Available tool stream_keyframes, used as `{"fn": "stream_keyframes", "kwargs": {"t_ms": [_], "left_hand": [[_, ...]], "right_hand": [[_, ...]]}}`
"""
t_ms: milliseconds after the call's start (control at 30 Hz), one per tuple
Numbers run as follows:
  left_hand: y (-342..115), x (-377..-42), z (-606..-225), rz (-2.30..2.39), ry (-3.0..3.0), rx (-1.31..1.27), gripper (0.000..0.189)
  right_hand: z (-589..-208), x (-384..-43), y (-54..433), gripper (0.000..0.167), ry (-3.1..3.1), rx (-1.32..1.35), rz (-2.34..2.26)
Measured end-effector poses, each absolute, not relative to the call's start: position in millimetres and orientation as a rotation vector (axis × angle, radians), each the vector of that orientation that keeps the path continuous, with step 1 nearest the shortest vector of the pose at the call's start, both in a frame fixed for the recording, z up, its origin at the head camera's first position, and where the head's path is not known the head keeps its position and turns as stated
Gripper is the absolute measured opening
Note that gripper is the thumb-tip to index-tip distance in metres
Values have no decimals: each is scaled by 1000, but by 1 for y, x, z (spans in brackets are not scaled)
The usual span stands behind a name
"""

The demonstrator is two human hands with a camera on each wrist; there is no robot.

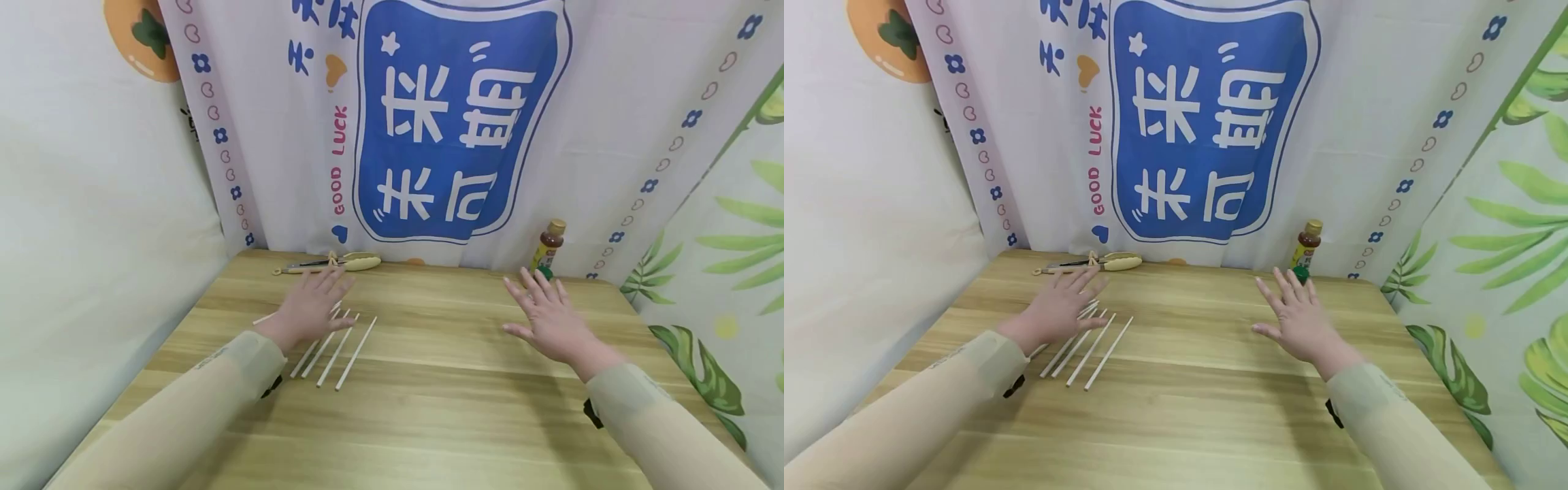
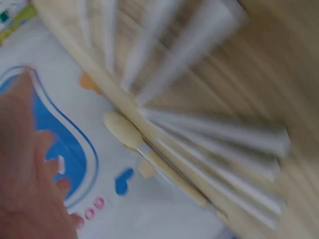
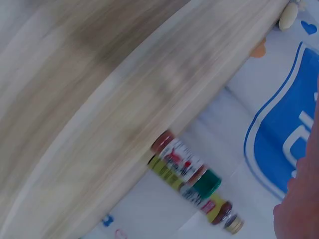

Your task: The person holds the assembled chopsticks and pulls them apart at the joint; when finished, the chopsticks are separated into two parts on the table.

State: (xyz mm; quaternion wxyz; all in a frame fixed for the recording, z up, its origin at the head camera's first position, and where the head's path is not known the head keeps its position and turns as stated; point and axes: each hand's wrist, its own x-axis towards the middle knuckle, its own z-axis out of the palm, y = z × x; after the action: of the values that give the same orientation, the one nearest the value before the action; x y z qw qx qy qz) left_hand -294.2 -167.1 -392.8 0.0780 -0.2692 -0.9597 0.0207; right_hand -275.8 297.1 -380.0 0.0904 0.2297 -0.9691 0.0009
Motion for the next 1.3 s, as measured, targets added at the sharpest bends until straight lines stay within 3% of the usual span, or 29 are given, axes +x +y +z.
{"fn": "stream_keyframes", "kwargs": {"t_ms": [100, 267, 433, 667, 933, 1300], "left_hand": [[-158, -284, -394, 27, -2949, -832, 74], [-137, -272, -399, -33, -3017, -906, 35], [-123, -264, -408, -101, -3116, -881, 35], [-111, -259, -412, -286, -3330, -635, 15], [-94, -262, -414, -372, -3271, -717, 12], [-72, -296, -409, -743, -3075, -1167, 12]], "right_hand": [[-382, -283, 273, 86, -2900, 756, 22], [-390, -292, 216, 84, -2893, 923, 56], [-401, -295, 154, 76, -2910, 1108, 95], [-416, -293, 103, 54, -2864, 1319, 169], [-431, -292, 100, 10, -2807, 1356, 341], [-422, -293, 150, 17, -2941, 1154, 752]]}}
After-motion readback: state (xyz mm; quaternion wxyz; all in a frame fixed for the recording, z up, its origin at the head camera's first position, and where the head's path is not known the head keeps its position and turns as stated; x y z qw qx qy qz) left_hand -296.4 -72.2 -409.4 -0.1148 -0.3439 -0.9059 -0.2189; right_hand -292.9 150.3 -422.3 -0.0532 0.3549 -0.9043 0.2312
